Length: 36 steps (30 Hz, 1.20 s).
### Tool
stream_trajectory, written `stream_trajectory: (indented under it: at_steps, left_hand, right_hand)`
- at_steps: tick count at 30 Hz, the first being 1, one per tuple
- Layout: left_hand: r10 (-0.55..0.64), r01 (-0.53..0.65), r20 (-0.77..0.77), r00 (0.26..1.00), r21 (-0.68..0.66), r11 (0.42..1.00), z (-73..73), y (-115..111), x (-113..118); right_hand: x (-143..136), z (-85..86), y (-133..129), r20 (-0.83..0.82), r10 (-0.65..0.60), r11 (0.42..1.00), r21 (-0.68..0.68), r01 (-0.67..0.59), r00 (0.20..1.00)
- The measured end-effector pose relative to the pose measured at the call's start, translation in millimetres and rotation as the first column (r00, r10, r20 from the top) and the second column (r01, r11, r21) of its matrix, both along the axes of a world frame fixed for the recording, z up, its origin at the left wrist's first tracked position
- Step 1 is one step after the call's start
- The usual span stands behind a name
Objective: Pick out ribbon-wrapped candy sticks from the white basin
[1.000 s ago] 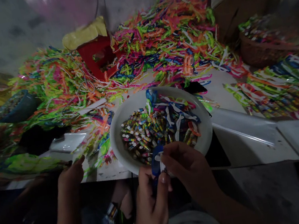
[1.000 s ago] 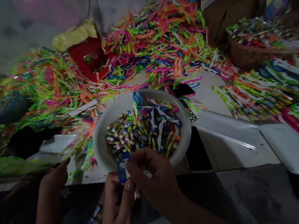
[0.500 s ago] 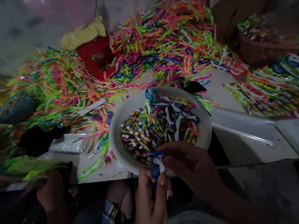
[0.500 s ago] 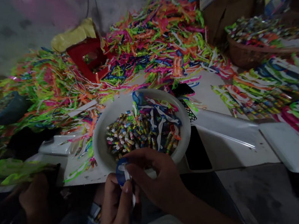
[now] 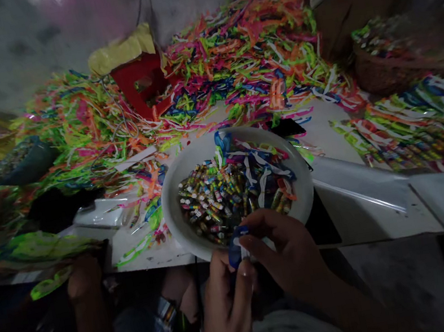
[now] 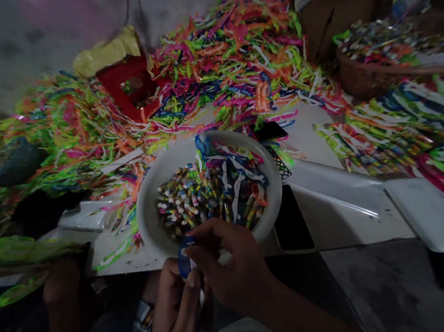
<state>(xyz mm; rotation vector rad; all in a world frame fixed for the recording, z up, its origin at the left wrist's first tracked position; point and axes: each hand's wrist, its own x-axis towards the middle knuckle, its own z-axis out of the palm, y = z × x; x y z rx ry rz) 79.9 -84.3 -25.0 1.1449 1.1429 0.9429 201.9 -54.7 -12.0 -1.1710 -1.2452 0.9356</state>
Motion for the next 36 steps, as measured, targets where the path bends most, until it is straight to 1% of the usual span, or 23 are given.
stream_trajectory:
  at_steps: [2, 5, 7, 11, 14, 16, 22, 24, 26, 29, 32, 34, 36]
  left_hand:
    - [-0.011, 0.011, 0.014, 1.0, -0.022, 1.0, -2.3, -0.1, -1.4]
    - [-0.039, 0.039, 0.019, 0.999, -0.01, 0.999, -4.9, 2.2, -4.6]
    - [-0.049, 0.05, 0.039, 0.998, -0.037, 0.998, -4.8, 5.0, -6.7]
    - [-0.027, 0.04, 0.097, 0.995, -0.134, 0.99, -1.4, 10.4, -8.4]
    - [-0.028, 0.043, 0.11, 0.994, -0.14, 0.989, 1.0, 12.3, -7.8]
    - [-0.018, 0.038, 0.126, 0.992, -0.157, 0.987, 1.9, 12.6, -7.3]
    - [-0.069, 0.1, 0.179, 0.982, -0.174, 0.98, 1.6, 11.8, -7.9]
    - [-0.069, 0.1, 0.175, 0.982, -0.177, 0.979, 0.9, 11.2, -7.9]
    - [-0.058, 0.086, 0.155, 0.986, -0.178, 0.98, 0.0, 10.9, -7.9]
    - [-0.036, 0.046, 0.07, 0.997, -0.141, 0.989, -1.2, 11.8, -9.2]
    - [-0.031, 0.031, -0.003, 1.0, -0.071, 0.997, -1.1, 13.6, -11.3]
    - [-0.026, 0.025, -0.014, 1.0, -0.053, 0.998, -0.6, 14.8, -12.7]
    - [-0.046, 0.046, -0.018, 0.999, -0.041, 0.998, -0.7, 15.8, -13.9]
  right_hand:
    - [-1.2, -3.5, -0.7, 0.017, -0.006, 1.0, 0.006, 0.006, 1.0]
    - [-2.7, -7.0, 0.3, 0.017, 0.019, 0.999, -0.032, -0.018, 1.0]
    - [-2.6, -8.1, 2.3, -0.021, 0.06, 0.996, -0.07, -0.061, 0.998]
    - [-1.3, -10.2, 6.3, -0.118, 0.118, 0.973, -0.183, -0.139, 0.986]
    - [-1.1, -11.9, 8.2, -0.2, 0.138, 0.947, -0.261, -0.189, 0.97]
    - [-1.4, -11.8, 9.0, -0.239, 0.151, 0.936, -0.278, -0.216, 0.959]
    - [-1.9, -7.5, 9.8, -0.332, 0.186, 0.916, -0.282, -0.285, 0.925]
    - [-2.4, -6.6, 9.5, -0.343, 0.174, 0.914, -0.293, -0.281, 0.923]
    - [-3.2, -6.1, 9.2, -0.331, 0.145, 0.92, -0.303, -0.25, 0.932]
    - [-4.5, -6.6, 9.1, -0.336, 0.13, 0.918, -0.315, -0.241, 0.933]
    - [-4.0, -10.1, 9.8, -0.38, 0.143, 0.899, -0.335, -0.28, 0.914]
    - [-1.7, -13.7, 10.7, -0.414, 0.174, 0.881, -0.339, -0.329, 0.893]
    - [1.4, -17.0, 11.4, -0.468, 0.207, 0.862, -0.328, -0.387, 0.859]
